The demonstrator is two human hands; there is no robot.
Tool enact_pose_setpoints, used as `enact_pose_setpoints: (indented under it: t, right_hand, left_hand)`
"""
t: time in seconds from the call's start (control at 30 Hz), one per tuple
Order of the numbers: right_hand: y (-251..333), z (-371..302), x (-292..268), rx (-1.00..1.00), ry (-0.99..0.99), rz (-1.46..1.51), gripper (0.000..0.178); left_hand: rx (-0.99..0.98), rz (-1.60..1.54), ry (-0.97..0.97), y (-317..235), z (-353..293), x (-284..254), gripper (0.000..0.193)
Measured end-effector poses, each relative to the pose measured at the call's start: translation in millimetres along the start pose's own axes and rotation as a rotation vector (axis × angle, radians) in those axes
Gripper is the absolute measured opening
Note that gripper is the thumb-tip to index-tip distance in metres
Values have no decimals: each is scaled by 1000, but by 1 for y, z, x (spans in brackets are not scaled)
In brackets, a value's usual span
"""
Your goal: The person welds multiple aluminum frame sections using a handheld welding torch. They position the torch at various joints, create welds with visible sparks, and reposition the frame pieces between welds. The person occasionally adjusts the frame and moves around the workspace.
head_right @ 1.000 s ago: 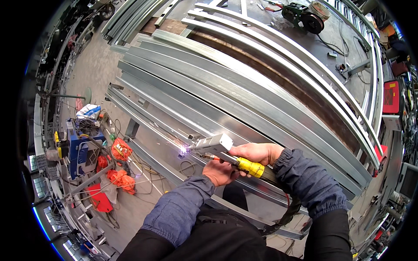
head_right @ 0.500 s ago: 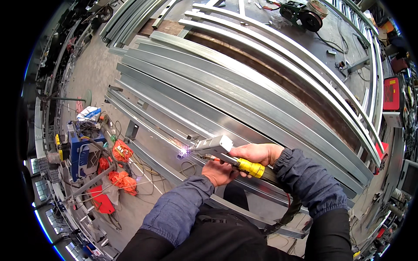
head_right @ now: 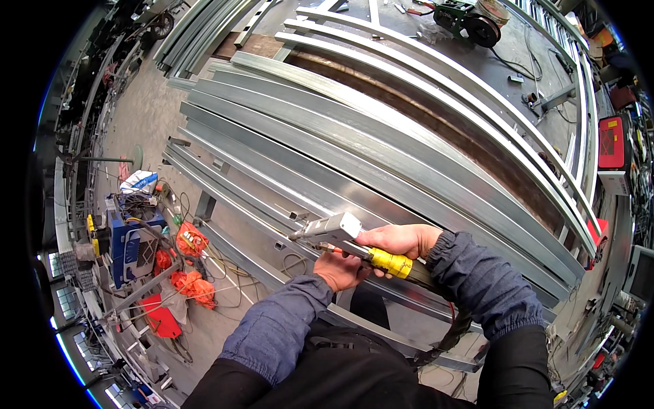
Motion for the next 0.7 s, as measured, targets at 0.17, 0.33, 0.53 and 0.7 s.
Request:
enact_pose_setpoints:
  t: [0.17,0.33,0.53,0.7]
  right_hand:
    - [2,-1,2,-9,8,-5,46]
    - [3,-1,4,-6,9,-5,45]
    - [5,-2,4,-14,-4,-17,44]
    - [6,-1,8,-32,16,-30,43]
  left_hand:
    - [15,-25,-66,-1,-3,-5,29]
    - [22,-35,-106,0,-4,-2,28]
    - [22,-29,-92,1,-2,2,27]
    - [9,-76,-76,5,0,8,27]
Point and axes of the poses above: each hand's wrist, its own z-axis towards the middle knuckle, its own x-axis out of the palm, y = z × x, the point moved 10 cm from there along z, towards the middle knuckle, and after that the axes turned 8 degrees about y, right-handed, at the moved point
